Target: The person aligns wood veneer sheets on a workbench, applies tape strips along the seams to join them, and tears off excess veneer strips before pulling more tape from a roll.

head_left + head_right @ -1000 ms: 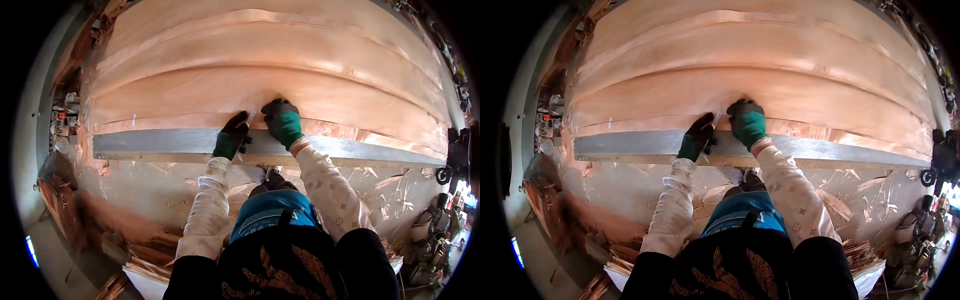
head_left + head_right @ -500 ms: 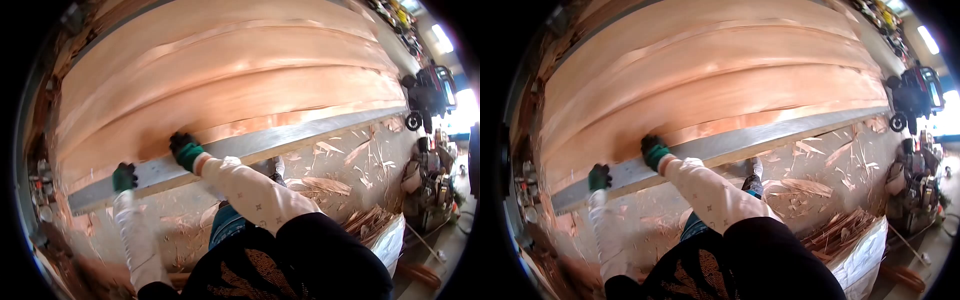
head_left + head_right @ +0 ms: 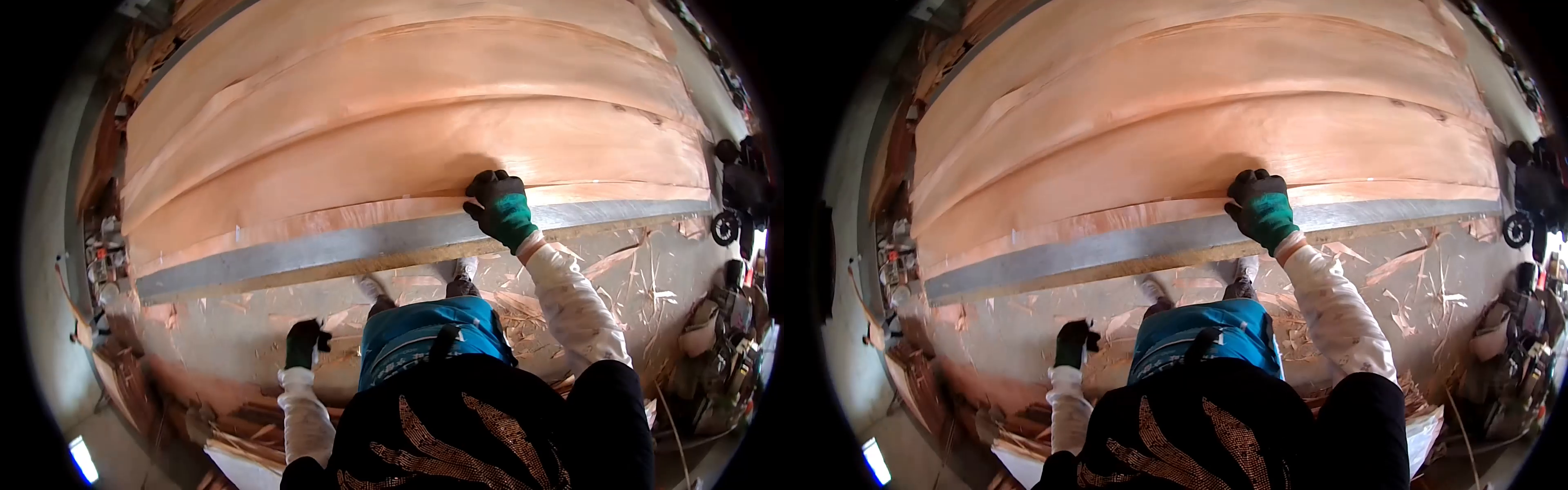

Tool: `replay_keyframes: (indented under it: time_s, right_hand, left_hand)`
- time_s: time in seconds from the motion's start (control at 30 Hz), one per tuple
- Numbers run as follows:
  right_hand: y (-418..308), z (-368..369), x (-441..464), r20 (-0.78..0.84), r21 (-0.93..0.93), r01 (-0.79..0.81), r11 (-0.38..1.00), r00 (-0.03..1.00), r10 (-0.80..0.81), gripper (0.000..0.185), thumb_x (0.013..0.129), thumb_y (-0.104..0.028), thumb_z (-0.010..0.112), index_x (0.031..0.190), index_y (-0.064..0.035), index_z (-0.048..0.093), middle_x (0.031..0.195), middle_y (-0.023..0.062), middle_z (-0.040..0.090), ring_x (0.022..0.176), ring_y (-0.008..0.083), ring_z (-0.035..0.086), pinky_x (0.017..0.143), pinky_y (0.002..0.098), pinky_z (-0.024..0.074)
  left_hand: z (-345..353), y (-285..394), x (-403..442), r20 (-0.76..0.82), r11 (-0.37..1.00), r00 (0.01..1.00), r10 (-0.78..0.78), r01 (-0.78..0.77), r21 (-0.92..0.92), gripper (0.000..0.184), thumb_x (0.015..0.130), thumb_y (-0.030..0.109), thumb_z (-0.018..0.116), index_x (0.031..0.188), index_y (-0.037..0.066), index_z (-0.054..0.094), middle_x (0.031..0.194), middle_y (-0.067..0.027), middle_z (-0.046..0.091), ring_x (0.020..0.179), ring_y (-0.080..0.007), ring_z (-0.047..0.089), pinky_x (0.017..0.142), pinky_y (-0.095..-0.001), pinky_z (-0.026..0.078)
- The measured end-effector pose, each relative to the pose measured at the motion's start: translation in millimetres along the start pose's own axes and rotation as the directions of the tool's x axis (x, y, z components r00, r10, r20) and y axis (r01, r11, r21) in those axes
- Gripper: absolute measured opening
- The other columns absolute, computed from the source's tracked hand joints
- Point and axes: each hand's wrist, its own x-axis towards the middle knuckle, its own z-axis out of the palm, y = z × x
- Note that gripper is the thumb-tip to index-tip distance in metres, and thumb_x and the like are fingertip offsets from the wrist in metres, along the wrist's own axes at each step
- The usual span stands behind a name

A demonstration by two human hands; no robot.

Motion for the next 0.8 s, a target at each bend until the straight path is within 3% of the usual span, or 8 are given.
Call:
replay_keyframes:
  time_s: [0.07, 0.27, 0.33, 0.57, 0.67, 0.7, 0.73, 0.8]
  right_hand:
    - [8.9, 1.9, 6.3, 0.013, 0.013, 0.008, 1.000, 1.000, -0.008, 0.016, 0.069, -0.027, 0.076, 0.079, -0.0153, 0.071, 0.092, 0.0054, 0.065, 0.089, 0.0283, 0.060, 0.073, 0.0421, 0.0479]
    - [20.2, 6.9, 21.8, -0.007, 0.077, -0.006, 0.997, 1.000, 0.007, 0.013, 0.069, -0.027, 0.074, 0.069, -0.0153, 0.069, 0.080, 0.0074, 0.065, 0.080, 0.0293, 0.062, 0.070, 0.0406, 0.0495]
    - [20.6, 10.8, 27.8, 0.019, 0.026, -0.011, 1.000, 1.000, 0.011, 0.014, 0.069, -0.028, 0.073, 0.069, -0.0151, 0.069, 0.081, 0.0082, 0.066, 0.082, 0.0294, 0.062, 0.071, 0.0405, 0.0500]
    - [16.6, 5.0, 37.9, 0.174, -0.053, -0.121, 0.991, 0.976, 0.129, 0.017, 0.073, -0.029, 0.070, 0.081, -0.0146, 0.070, 0.090, 0.0089, 0.066, 0.087, 0.0282, 0.063, 0.073, 0.0404, 0.0500]
    - [-11.6, -20.6, 19.0, -0.064, -0.148, -0.064, 0.987, 0.996, 0.055, 0.023, 0.078, -0.028, 0.066, 0.095, -0.0128, 0.069, 0.094, 0.0113, 0.066, 0.087, 0.0312, 0.063, 0.074, 0.0419, 0.0502]
    - [-23.6, -8.2, 16.6, -0.017, -0.181, -0.123, 0.976, 0.992, 0.122, 0.025, 0.084, -0.020, 0.059, 0.106, -0.0121, 0.065, 0.103, 0.0112, 0.065, 0.093, 0.0311, 0.061, 0.074, 0.0414, 0.0493]
    - [-26.7, 11.1, 6.0, -0.176, -0.109, 0.099, 0.989, 0.977, -0.118, 0.028, 0.086, -0.016, 0.053, 0.111, -0.0097, 0.064, 0.114, 0.0103, 0.062, 0.104, 0.0289, 0.058, 0.076, 0.0403, 0.0480]
    - [-47.6, 36.9, -0.1, -0.114, -0.301, 0.283, 0.911, 0.937, -0.330, 0.046, 0.076, -0.018, 0.057, 0.121, -0.0089, 0.060, 0.125, 0.0109, 0.055, 0.118, 0.0283, 0.049, 0.082, 0.0399, 0.0455]
  left_hand:
    - [41.8, 35.3, -4.4, -0.056, 0.983, 0.998, 0.014, -0.024, -0.180, 0.023, 0.091, 0.012, 0.058, 0.108, -0.003, 0.057, 0.079, -0.0173, 0.068, 0.056, -0.0218, 0.062, 0.052, -0.0322, 0.052]
    - [124.7, 120.1, 15.7, 0.047, 0.978, 0.983, 0.179, -0.172, -0.120, 0.025, 0.090, 0.006, 0.058, 0.115, -0.002, 0.057, 0.087, -0.0146, 0.068, 0.069, -0.0200, 0.067, 0.054, -0.0288, 0.055]
    - [160.9, 152.2, 32.5, 0.073, 0.937, 0.945, 0.319, -0.303, -0.176, 0.027, 0.093, 0.007, 0.052, 0.118, -0.003, 0.055, 0.082, -0.0156, 0.067, 0.064, -0.0200, 0.065, 0.053, -0.0298, 0.054]
    - [229.6, 176.8, 115.3, 0.130, 0.945, 0.948, 0.289, -0.261, -0.195, 0.040, 0.094, 0.018, 0.055, 0.132, 0.006, 0.051, 0.092, -0.0130, 0.066, 0.063, -0.0170, 0.065, 0.047, -0.0288, 0.052]
    - [232.2, 179.9, 113.5, 0.102, 0.950, 0.955, 0.279, -0.259, -0.173, 0.042, 0.093, 0.018, 0.057, 0.132, 0.006, 0.051, 0.099, -0.0140, 0.065, 0.067, -0.0174, 0.067, 0.044, -0.0293, 0.051]
    - [231.6, 181.6, 110.7, 0.093, 0.953, 0.958, 0.272, -0.255, -0.164, 0.042, 0.093, 0.019, 0.056, 0.132, 0.006, 0.050, 0.100, -0.0143, 0.066, 0.068, -0.0178, 0.067, 0.044, -0.0294, 0.051]
    - [231.8, 183.1, 108.1, 0.087, 0.956, 0.960, 0.265, -0.251, -0.150, 0.042, 0.093, 0.019, 0.056, 0.132, 0.006, 0.050, 0.101, -0.0147, 0.066, 0.070, -0.0183, 0.068, 0.045, -0.0296, 0.051]
    - [229.0, 180.2, 110.4, 0.133, 0.956, 0.950, 0.283, -0.269, -0.114, 0.043, 0.093, 0.018, 0.056, 0.133, 0.005, 0.048, 0.106, -0.0159, 0.066, 0.071, -0.0204, 0.069, 0.046, -0.0316, 0.052]
